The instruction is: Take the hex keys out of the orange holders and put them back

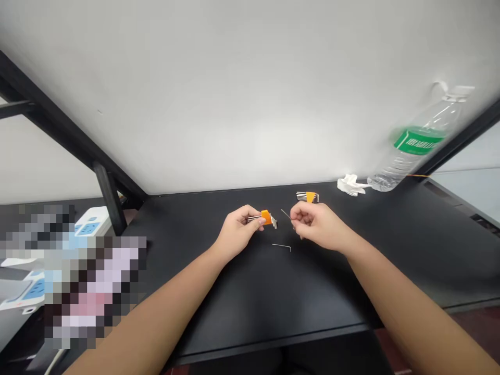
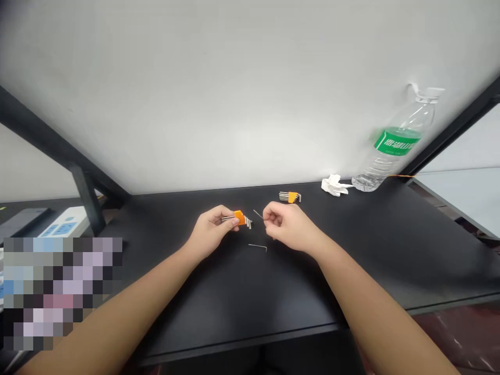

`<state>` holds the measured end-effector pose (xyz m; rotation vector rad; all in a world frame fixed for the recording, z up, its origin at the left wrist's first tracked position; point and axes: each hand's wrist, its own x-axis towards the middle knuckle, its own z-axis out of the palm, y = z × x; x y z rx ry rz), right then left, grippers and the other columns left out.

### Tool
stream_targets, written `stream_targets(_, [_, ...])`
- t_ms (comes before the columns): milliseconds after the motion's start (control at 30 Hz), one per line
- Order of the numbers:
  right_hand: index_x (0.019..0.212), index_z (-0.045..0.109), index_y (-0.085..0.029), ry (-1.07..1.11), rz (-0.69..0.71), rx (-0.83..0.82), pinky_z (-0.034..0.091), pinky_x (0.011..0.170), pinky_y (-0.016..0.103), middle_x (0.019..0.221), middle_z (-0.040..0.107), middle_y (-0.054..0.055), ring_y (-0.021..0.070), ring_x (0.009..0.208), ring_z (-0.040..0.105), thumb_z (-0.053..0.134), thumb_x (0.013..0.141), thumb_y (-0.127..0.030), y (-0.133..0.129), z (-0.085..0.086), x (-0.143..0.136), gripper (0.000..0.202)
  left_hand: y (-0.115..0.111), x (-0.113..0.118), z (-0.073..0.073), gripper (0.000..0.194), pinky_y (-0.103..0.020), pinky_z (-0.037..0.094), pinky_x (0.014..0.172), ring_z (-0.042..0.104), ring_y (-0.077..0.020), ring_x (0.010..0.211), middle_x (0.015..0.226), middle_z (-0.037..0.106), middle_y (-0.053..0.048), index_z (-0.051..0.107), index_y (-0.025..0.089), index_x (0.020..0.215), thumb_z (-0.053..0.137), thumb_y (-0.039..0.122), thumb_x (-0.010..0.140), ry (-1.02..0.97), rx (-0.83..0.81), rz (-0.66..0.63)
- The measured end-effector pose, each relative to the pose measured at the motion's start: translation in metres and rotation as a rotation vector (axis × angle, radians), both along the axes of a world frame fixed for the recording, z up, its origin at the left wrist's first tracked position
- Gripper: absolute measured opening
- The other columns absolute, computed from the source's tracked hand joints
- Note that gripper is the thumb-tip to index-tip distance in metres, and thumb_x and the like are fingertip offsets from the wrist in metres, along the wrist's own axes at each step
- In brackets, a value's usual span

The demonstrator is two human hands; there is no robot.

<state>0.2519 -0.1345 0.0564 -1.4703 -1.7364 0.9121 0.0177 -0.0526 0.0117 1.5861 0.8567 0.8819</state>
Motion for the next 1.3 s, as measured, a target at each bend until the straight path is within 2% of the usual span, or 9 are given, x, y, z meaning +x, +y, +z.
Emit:
stream_targets(67, [0.091,0.061,-0.02,0.158,-0.013,-0.058,0.049,0.059,0.025,0.075,0.061,-0.003,0.0124,0.061,0.06,0.061,0.083,-0.018,0.0,-0.001,-0.001,0.009,-0.002,0.0,0.0,0.02,-0.03,0.056,0.074,0.069,-0.0158,0.074,0.083,0.074,-0.004,0.07,0.018,0.086,0.077,0.037,0.084,-0.001,0.032,-0.022])
stream_targets(167, [0.093,0.065,-0.019,0.269,-0.009,-0.116,0.049,0.054,0.024,0.073,0.061,-0.003,0.011,0.056,0.058,0.063,0.083,-0.02,-0.001,-0.001,-0.005,0.01,-0.004,0.001,0.0,0.018,-0.03,0.057,0.074,0.07,-0.0166,0.077,0.088,0.075,-0.004,0.074,0.019,0.09,0.076,0.035,0.085,0.016,0.09,-0.036])
stream_targets(367, [0.087,0.068,-0.018,0.287,0.023,-0.156,0.048,0.05,0.022,0.067,0.059,-0.003,0.0095,0.053,0.056,0.064,0.085,-0.021,-0.002,0.001,-0.006,0.006,-0.003,0.003,-0.001,0.02,-0.03,0.059,0.073,0.071,-0.0172,0.077,0.088,0.076,-0.005,0.075,0.019,0.092,0.077,0.037,0.084,-0.002,0.111,0.024])
stream_targets(500, [0.086,0.07,-0.017,0.276,0.046,-0.177,0.049,0.05,0.022,0.065,0.059,-0.003,0.01,0.053,0.058,0.065,0.085,-0.021,-0.002,0.002,-0.005,0.006,-0.003,0.004,-0.003,0.021,-0.031,0.06,0.076,0.072,-0.0179,0.08,0.092,0.077,-0.005,0.075,0.019,0.094,0.078,0.037,0.084,-0.03,0.089,0.02])
stream_targets(700, [0.089,0.069,-0.017,0.433,-0.066,-0.096,0.053,0.053,0.025,0.064,0.063,-0.002,0.0112,0.052,0.06,0.067,0.087,-0.025,0.0,0.0,-0.007,0.009,-0.005,0.005,-0.004,0.02,-0.032,0.06,0.074,0.071,-0.0172,0.077,0.09,0.077,-0.006,0.075,0.019,0.093,0.078,0.036,0.084,-0.035,0.09,0.012])
stream_targets(900, [0.09,0.072,-0.017,0.314,0.057,-0.225,0.052,0.052,0.023,0.067,0.063,-0.001,0.0107,0.054,0.06,0.065,0.086,-0.02,-0.001,-0.004,-0.013,0.009,-0.003,0.006,0.0,0.023,-0.03,0.059,0.072,0.071,-0.0161,0.074,0.088,0.077,-0.006,0.074,0.017,0.091,0.081,0.037,0.08,-0.08,0.026,0.055])
stream_targets(1133, [0.091,0.07,-0.016,0.529,-0.045,-0.088,0.057,0.057,0.026,0.067,0.063,-0.001,0.0117,0.054,0.062,0.07,0.089,-0.029,0.0,-0.001,-0.011,0.013,-0.003,0.007,-0.001,0.028,-0.03,0.059,0.07,0.07,-0.0159,0.07,0.084,0.076,-0.006,0.073,0.016,0.089,0.085,0.038,0.076,-0.103,-0.027,0.076])
stream_targets(1300, [0.09,0.07,-0.016,0.558,-0.084,-0.113,0.057,0.054,0.027,0.067,0.063,0.0,0.013,0.055,0.062,0.073,0.088,-0.033,0.004,-0.008,-0.012,0.017,-0.006,0.008,0.002,0.029,-0.031,0.06,0.071,0.07,-0.0161,0.07,0.086,0.076,-0.006,0.074,0.016,0.089,0.085,0.039,0.075,-0.097,-0.034,0.079])
